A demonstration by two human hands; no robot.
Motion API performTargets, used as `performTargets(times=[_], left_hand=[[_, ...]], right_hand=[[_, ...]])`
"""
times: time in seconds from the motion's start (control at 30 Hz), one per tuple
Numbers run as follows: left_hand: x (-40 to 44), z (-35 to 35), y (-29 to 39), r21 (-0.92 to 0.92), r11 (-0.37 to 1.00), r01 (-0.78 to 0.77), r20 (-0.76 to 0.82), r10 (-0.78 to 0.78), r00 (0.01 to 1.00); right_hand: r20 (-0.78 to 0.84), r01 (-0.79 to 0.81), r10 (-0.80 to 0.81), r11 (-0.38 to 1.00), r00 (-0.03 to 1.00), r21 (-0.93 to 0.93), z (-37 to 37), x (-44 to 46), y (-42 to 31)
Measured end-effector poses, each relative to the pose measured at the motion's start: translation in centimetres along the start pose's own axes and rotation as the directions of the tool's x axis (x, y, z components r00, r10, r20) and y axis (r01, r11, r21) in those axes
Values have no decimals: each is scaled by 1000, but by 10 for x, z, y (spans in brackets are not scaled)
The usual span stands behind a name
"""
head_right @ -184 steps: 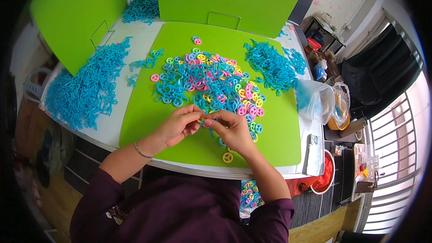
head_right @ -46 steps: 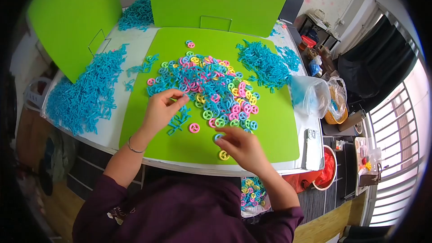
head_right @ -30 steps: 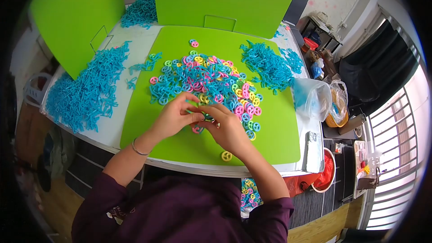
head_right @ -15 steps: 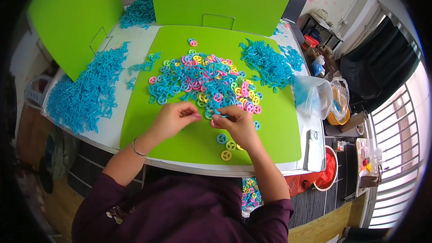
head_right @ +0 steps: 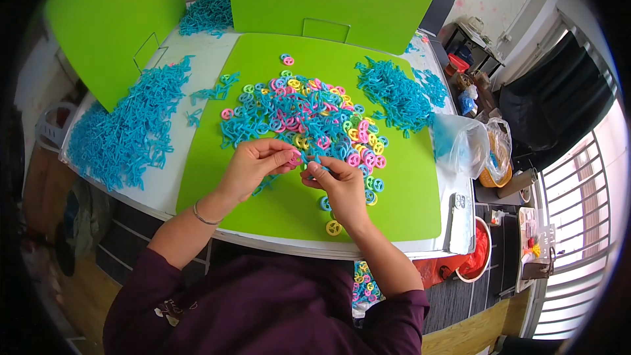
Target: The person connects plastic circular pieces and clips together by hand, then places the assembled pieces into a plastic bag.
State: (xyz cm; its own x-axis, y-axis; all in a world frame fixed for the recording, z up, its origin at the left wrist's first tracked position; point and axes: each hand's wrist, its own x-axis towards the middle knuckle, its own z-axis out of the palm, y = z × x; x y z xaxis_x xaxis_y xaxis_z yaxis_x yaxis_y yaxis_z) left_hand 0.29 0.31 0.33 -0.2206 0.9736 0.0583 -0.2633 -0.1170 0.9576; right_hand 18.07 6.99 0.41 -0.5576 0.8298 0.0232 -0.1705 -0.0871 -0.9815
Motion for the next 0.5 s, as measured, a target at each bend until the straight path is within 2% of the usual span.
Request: performTargets(times=[0.1, 0.2, 0.3, 0.4, 0.5], left_hand=[[-2, 0, 0, 108, 988, -106, -2, 107, 994], [-6, 3, 0, 245, 945, -216, -4, 224, 975], [-9, 6, 3, 193, 970, -151, -35, 160, 986], [-8, 6, 3, 158, 974, -160, -39, 168, 985], [-8, 4, -1, 177, 970, -165, -25, 172, 985]], right_hand=[[38, 0, 2, 998, 999, -57, -2, -1, 0], [62, -27, 29, 999, 998, -22, 2, -3, -2], [76, -65, 63, 998, 995, 20, 4, -4, 6], [41, 12, -11, 1000, 999, -9, 7, -4, 5], [-11, 219, -235, 923, 972, -315, 6, -4, 14]])
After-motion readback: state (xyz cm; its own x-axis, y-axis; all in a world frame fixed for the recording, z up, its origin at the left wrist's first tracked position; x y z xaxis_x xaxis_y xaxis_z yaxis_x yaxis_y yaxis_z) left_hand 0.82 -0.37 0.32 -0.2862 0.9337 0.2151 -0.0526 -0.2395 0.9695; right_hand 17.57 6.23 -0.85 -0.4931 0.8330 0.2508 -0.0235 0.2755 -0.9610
